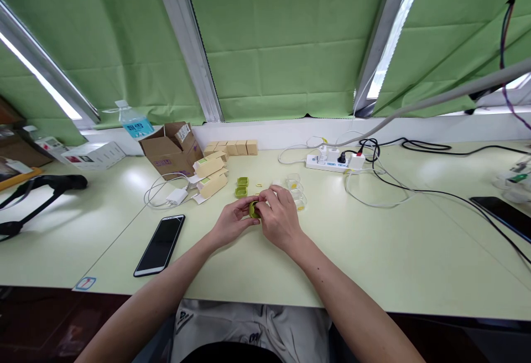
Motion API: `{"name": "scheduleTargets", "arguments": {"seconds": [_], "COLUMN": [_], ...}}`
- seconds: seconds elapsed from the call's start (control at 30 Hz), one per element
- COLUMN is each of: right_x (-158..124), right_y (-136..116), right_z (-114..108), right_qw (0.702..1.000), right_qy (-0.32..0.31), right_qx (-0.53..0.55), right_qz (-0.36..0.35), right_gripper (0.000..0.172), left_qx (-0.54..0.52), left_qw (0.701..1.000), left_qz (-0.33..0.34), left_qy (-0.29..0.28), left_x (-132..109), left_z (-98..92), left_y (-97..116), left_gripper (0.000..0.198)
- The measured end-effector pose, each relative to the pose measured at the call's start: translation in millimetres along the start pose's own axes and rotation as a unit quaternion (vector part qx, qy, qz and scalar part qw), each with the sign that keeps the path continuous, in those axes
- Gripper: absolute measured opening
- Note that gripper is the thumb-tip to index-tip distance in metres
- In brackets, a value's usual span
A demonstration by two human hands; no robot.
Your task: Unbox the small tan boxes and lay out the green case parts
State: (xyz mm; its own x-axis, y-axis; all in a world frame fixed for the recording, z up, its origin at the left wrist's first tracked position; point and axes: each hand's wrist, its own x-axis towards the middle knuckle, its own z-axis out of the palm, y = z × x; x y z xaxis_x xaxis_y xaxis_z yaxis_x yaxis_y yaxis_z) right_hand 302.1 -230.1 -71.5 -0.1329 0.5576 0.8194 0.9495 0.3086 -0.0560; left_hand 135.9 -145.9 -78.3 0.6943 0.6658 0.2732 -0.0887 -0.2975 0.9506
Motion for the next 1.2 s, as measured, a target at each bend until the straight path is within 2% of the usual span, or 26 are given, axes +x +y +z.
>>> {"name": "scheduleTargets", "arguments": {"seconds": [0.2,0.4,0.5,0.6,0.7,0.8,0.9,1.0,1.07,1.2], "right_x": [1.0,4.3,6.7,6.1,3.6,4.5,11.1,21.0,27.9,38.7], "right_y": [0.3,1.3,6.5,15.6,25.3,32.4,36.7,40.1,41.9,42.5], "right_z": [-2.3,-13.8,-21.1,-21.6,-13.7,-1.5,11.5,23.3,29.9,39.4], "right_qw": [0.999,0.995,0.987,0.982,0.99,0.992,0.981,0.957,0.943,0.93], "right_qy": [-0.027,-0.009,0.018,0.031,-0.014,-0.103,-0.191,-0.271,-0.302,-0.325], "right_qx": [0.012,0.081,0.114,0.115,0.084,0.035,-0.021,-0.073,-0.086,-0.082], "right_qz": [0.015,0.049,0.113,0.145,0.113,0.066,0.009,-0.071,-0.113,-0.154], "right_gripper": [0.017,0.014,0.012,0.014,0.017,0.022,0.029,0.033,0.032,0.03], "left_qx": [0.082,0.208,0.229,0.212,0.195,0.21,0.229,0.237,0.219,0.141], "left_qw": [0.996,0.973,0.97,0.973,0.969,0.962,0.96,0.961,0.968,0.986], "left_qz": [0.042,0.101,0.079,0.047,0.038,0.033,0.018,0.008,0.001,-0.029], "left_qy": [-0.008,-0.015,0.014,0.081,0.148,0.174,0.162,0.14,0.125,0.089], "left_x": [-0.2,1.0,5.2,11.8,17.4,19.8,20.4,20.6,20.8,20.1], "left_z": [-3.5,-17.4,-30.1,-42.5,-52.1,-59.6,-66.3,-72.9,-77.2,-84.1], "left_y": [-0.3,3.8,4.3,3.5,1.7,-1.0,-3.2,-3.7,-3.9,-6.6], "left_gripper": [0.05,0.049,0.048,0.048,0.048,0.047,0.046,0.046,0.046,0.049]}}
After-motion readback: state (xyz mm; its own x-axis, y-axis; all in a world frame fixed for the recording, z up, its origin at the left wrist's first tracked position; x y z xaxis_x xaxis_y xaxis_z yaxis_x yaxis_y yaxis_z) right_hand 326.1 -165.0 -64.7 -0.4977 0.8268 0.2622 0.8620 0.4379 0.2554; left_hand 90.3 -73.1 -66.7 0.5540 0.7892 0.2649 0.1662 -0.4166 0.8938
